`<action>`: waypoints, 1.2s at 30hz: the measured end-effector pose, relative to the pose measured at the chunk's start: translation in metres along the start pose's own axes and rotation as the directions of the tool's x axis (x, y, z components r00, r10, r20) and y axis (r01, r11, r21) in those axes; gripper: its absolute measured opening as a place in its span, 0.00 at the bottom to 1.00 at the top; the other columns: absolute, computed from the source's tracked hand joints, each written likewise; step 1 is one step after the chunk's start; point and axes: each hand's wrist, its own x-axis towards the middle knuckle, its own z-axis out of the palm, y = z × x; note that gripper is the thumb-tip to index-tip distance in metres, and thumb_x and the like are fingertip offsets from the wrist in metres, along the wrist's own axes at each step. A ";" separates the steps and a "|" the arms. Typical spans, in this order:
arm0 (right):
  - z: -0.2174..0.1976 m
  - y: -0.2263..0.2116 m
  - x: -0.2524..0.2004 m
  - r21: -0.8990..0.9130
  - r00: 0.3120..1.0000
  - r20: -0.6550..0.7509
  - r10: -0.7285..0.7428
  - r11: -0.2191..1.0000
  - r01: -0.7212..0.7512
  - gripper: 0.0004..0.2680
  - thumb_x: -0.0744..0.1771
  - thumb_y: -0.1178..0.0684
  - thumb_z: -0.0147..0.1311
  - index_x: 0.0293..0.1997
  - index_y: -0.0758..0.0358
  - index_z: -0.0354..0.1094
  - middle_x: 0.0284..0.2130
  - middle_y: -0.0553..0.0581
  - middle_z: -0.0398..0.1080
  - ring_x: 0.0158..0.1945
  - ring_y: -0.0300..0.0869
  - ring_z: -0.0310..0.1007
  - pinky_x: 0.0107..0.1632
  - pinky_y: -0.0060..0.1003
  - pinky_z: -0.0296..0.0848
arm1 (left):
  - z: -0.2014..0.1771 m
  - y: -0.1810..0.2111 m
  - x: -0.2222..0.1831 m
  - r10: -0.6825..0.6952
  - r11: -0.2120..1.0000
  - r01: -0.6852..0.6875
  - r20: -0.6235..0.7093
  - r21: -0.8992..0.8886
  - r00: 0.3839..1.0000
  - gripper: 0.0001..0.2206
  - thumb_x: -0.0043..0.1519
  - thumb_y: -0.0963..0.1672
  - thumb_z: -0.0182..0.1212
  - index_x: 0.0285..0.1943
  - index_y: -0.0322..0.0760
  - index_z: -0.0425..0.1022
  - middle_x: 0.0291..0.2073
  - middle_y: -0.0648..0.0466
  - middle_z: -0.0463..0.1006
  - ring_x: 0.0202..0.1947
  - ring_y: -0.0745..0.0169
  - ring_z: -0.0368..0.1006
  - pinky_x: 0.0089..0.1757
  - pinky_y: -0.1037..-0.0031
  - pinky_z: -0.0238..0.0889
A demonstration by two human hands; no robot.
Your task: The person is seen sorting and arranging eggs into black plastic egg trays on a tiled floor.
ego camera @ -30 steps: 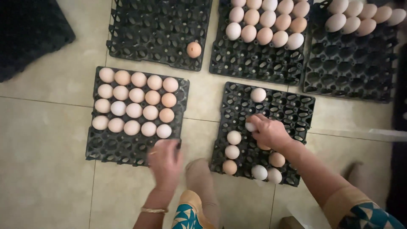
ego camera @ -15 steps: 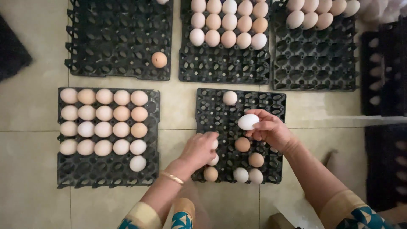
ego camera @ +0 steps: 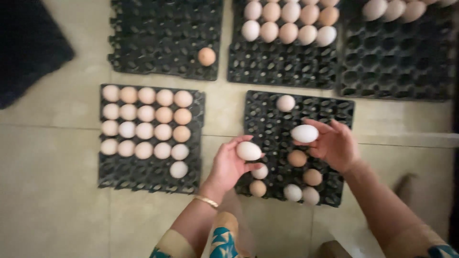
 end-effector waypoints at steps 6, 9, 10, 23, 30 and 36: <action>-0.009 0.001 0.005 -0.044 0.999 -0.034 -0.012 0.999 0.010 0.29 0.68 0.28 0.46 0.70 0.62 0.61 0.55 0.73 0.74 0.52 0.68 0.77 0.25 0.34 0.65 | 0.008 0.005 -0.004 -0.020 1.000 0.020 -0.051 -0.014 0.998 0.22 0.65 0.51 0.44 0.60 0.38 0.74 0.46 0.43 0.80 0.45 0.48 0.78 0.43 0.49 0.80; 0.003 -0.007 0.010 -0.241 0.989 -0.142 -0.052 0.970 0.017 0.25 0.66 0.39 0.45 0.69 0.61 0.60 0.52 0.73 0.74 0.48 0.66 0.78 0.24 0.33 0.63 | 0.014 0.003 -0.008 0.045 0.998 -0.039 -0.113 0.058 0.993 0.18 0.65 0.49 0.49 0.57 0.37 0.75 0.42 0.45 0.80 0.43 0.51 0.79 0.44 0.53 0.81; 0.010 -0.008 0.011 -0.404 0.969 -0.221 -0.109 0.915 0.011 0.22 0.65 0.50 0.46 0.69 0.62 0.59 0.48 0.72 0.76 0.44 0.63 0.80 0.23 0.32 0.62 | 0.016 0.002 -0.013 0.110 0.988 -0.091 -0.155 0.124 0.982 0.14 0.64 0.46 0.54 0.53 0.37 0.76 0.39 0.45 0.81 0.40 0.53 0.81 0.43 0.56 0.82; 0.022 -0.021 0.037 -0.884 0.848 -0.063 -0.527 -0.365 -0.292 0.17 0.63 0.42 0.61 0.57 0.33 0.67 0.54 0.42 0.62 0.41 0.61 0.78 0.49 0.55 0.79 | -0.010 -0.043 0.001 0.057 -0.501 -0.134 0.187 0.855 0.981 0.20 0.57 0.47 0.61 0.60 0.42 0.74 0.40 0.44 0.81 0.41 0.38 0.80 0.42 0.50 0.74; -0.002 0.051 -0.023 -0.831 0.994 0.056 -0.096 -0.556 -0.007 0.16 0.59 0.45 0.60 0.48 0.39 0.61 0.44 0.44 0.68 0.38 0.55 0.79 0.43 0.51 0.81 | -0.034 -0.073 0.028 0.036 -0.633 -0.197 0.283 0.749 0.958 0.27 0.53 0.47 0.65 0.61 0.28 0.72 0.35 0.41 0.79 0.35 0.36 0.78 0.34 0.50 0.72; -0.002 0.030 -0.033 -0.882 0.965 -0.263 -0.010 0.409 -0.237 0.24 0.60 0.59 0.62 0.62 0.48 0.63 0.47 0.62 0.76 0.47 0.60 0.80 0.47 0.59 0.81 | -0.004 -0.017 -0.016 0.050 0.003 -0.092 0.092 0.996 0.995 0.25 0.51 0.51 0.69 0.57 0.41 0.78 0.43 0.44 0.83 0.45 0.42 0.79 0.44 0.55 0.73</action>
